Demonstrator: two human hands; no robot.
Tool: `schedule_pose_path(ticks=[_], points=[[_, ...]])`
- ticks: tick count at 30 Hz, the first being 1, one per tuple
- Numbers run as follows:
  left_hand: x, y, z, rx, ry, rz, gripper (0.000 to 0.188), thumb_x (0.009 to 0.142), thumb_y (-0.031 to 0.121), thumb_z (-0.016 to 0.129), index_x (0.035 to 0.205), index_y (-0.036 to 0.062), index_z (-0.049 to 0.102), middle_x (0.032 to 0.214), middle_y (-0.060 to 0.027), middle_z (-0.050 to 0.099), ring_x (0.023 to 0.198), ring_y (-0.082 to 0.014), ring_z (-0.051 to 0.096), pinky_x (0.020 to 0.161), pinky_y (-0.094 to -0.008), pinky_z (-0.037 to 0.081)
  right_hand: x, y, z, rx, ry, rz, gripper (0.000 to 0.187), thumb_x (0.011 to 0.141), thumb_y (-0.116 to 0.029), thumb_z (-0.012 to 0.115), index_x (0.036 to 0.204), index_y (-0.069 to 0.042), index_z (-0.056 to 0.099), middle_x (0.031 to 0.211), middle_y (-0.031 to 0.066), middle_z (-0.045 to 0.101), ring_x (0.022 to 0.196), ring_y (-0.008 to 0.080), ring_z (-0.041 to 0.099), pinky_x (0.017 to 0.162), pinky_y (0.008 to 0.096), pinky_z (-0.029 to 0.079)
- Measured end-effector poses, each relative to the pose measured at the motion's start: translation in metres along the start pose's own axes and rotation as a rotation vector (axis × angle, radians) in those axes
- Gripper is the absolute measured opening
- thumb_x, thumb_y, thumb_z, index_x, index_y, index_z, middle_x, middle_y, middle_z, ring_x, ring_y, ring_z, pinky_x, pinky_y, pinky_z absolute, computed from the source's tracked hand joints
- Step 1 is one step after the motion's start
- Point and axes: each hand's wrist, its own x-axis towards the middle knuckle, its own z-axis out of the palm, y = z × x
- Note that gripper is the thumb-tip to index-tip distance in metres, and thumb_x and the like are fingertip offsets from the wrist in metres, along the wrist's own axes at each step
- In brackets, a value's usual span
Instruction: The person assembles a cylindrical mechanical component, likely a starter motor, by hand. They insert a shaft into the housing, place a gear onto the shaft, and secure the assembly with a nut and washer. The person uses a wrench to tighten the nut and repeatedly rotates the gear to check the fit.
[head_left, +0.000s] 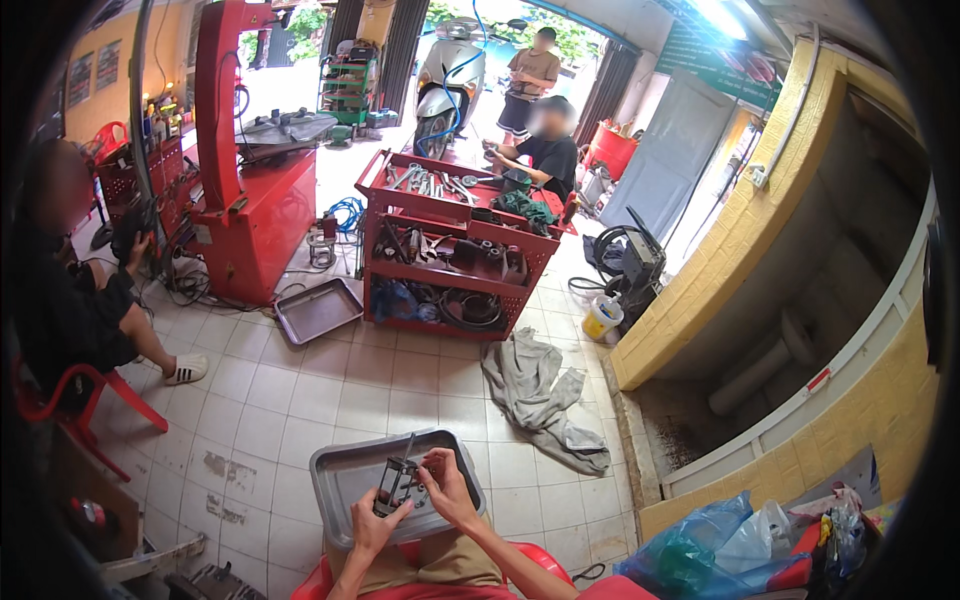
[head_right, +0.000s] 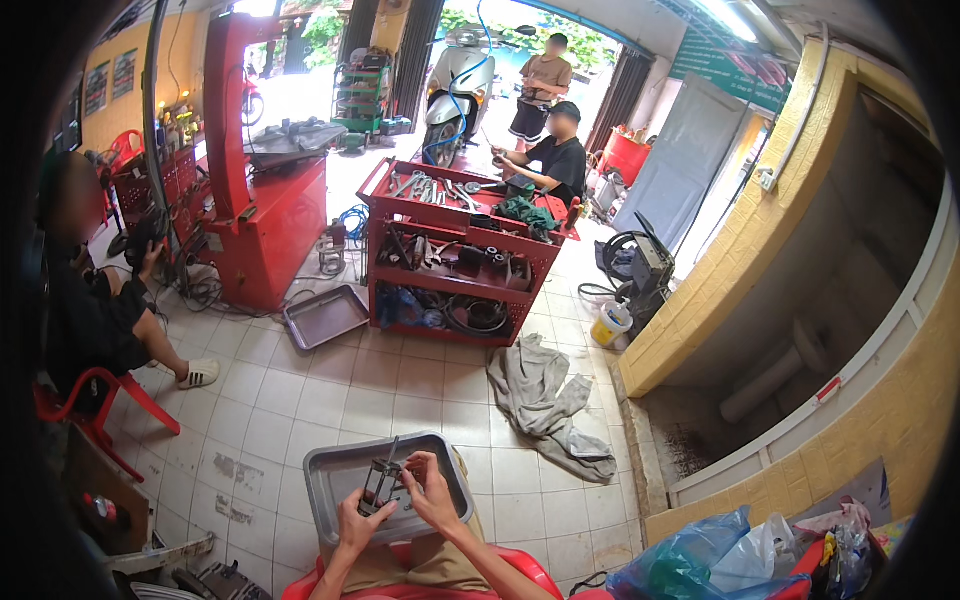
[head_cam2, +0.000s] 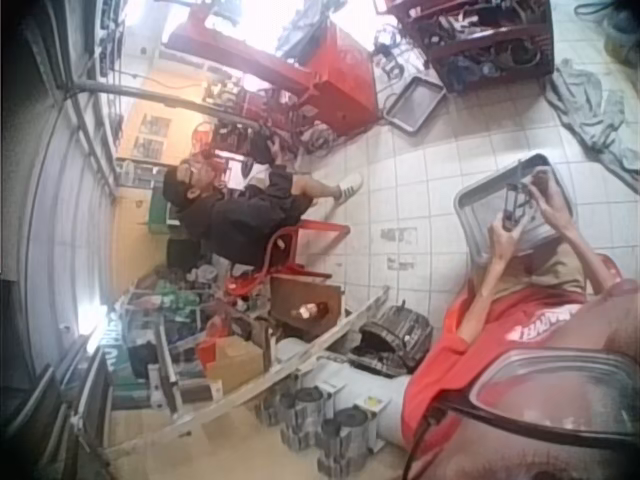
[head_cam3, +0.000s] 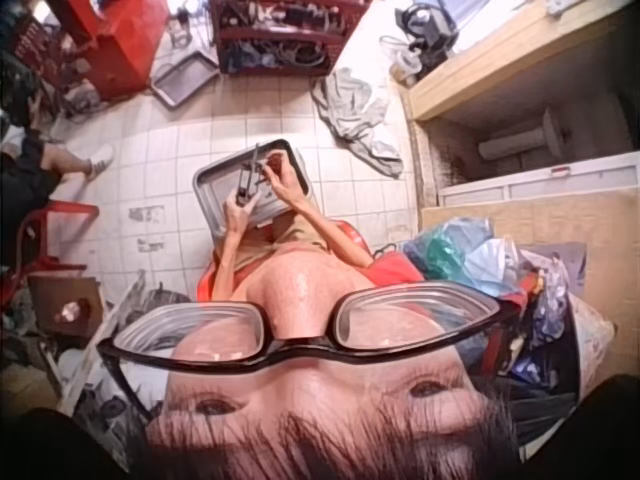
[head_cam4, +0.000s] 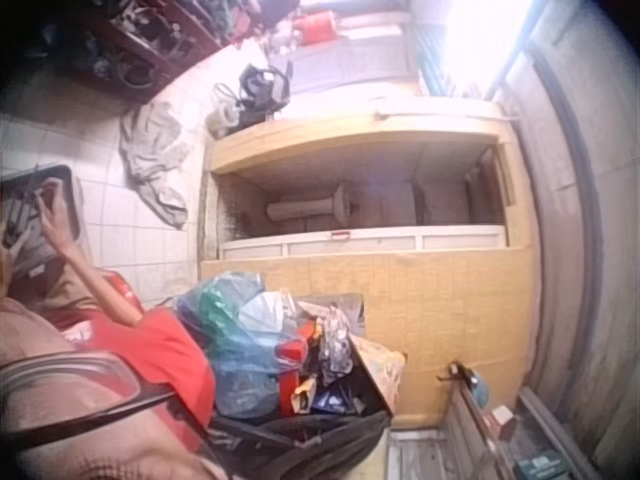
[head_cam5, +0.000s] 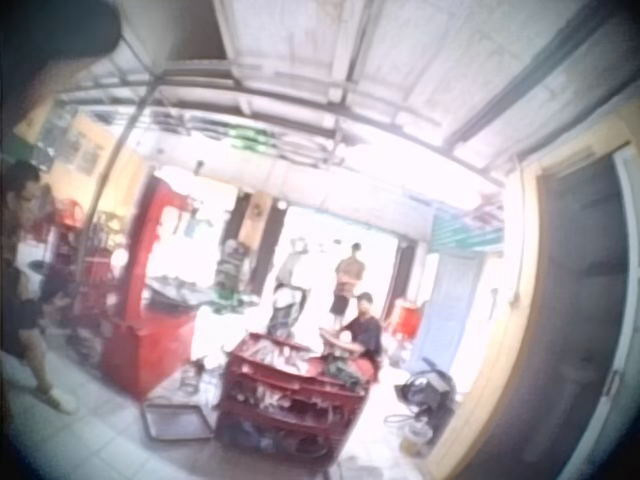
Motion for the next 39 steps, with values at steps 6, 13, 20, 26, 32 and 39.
schedule_pose_path(ticks=[6, 13, 20, 26, 32, 39], points=[[0.001, 0.014, -0.004, 0.105, -0.007, 0.125, 0.042, 0.073, 0.034, 0.090, 0.076, 0.0013, 0.064, 0.071, -0.0103, 0.071, 0.063, -0.0202, 0.069, 0.063, -0.0350, 0.054, 0.005, 0.016, -0.007, 0.065, -0.080, 0.248, 0.035, 0.109, -0.034, 0.052, 0.104, 0.000, 0.061, 0.083, 0.0065, 0.069, 0.076, 0.0116, 0.066, 0.067, 0.0286, 0.052], [-0.004, 0.005, 0.000, 0.047, -0.015, 0.063, 0.042, 0.073, 0.034, 0.090, 0.077, 0.0016, 0.064, 0.070, -0.0099, 0.071, 0.064, -0.0195, 0.070, 0.063, -0.0337, 0.053, 0.003, -0.001, -0.008, -0.294, -0.090, 0.253, 0.047, 0.110, -0.039, 0.047, 0.094, 0.001, 0.065, 0.074, 0.0064, 0.070, 0.063, 0.0095, 0.062, 0.059, 0.0274, 0.047], [-0.005, 0.009, -0.003, 0.013, -0.039, 0.022, 0.040, 0.073, 0.033, 0.090, 0.078, 0.0018, 0.065, 0.073, -0.0090, 0.072, 0.065, -0.0170, 0.069, 0.063, -0.0322, 0.053, 0.001, 0.008, -0.004, 0.118, -0.089, 0.237, 0.040, 0.111, -0.033, 0.048, 0.085, -0.003, 0.057, 0.070, -0.0002, 0.056, 0.062, 0.0070, 0.052, 0.059, 0.0244, 0.042], [-0.001, 0.011, 0.002, -0.101, -0.038, -0.002, 0.039, 0.074, 0.032, 0.089, 0.078, 0.0018, 0.065, 0.072, -0.0087, 0.072, 0.065, -0.0142, 0.068, 0.062, -0.0302, 0.052, 0.000, 0.003, 0.008, 0.005, 0.091, 0.151, 0.039, 0.110, -0.029, 0.050, 0.082, -0.001, 0.055, 0.064, 0.0008, 0.051, 0.060, 0.0066, 0.045, 0.055, 0.0270, 0.038], [0.000, 0.004, 0.007, -0.165, -0.018, 0.009, 0.037, 0.075, 0.029, 0.089, 0.077, 0.0022, 0.064, 0.070, -0.0069, 0.070, 0.064, -0.0140, 0.068, 0.062, -0.0290, 0.052, -0.002, -0.007, 0.013, -0.176, 0.154, 0.080, 0.024, 0.108, -0.019, 0.052, 0.094, 0.000, 0.054, 0.068, 0.0052, 0.055, 0.063, 0.0109, 0.054, 0.060, 0.0296, 0.044], [-0.002, 0.014, 0.004, -0.248, -0.025, -0.012, 0.038, 0.075, 0.029, 0.089, 0.079, 0.0024, 0.063, 0.070, -0.0063, 0.070, 0.065, -0.0142, 0.069, 0.061, -0.0298, 0.053, -0.002, -0.009, 0.011, -0.361, 0.163, -0.235, 0.007, 0.101, -0.004, 0.060, 0.105, -0.001, 0.055, 0.086, 0.0099, 0.059, 0.075, 0.0151, 0.063, 0.068, 0.0297, 0.050]])
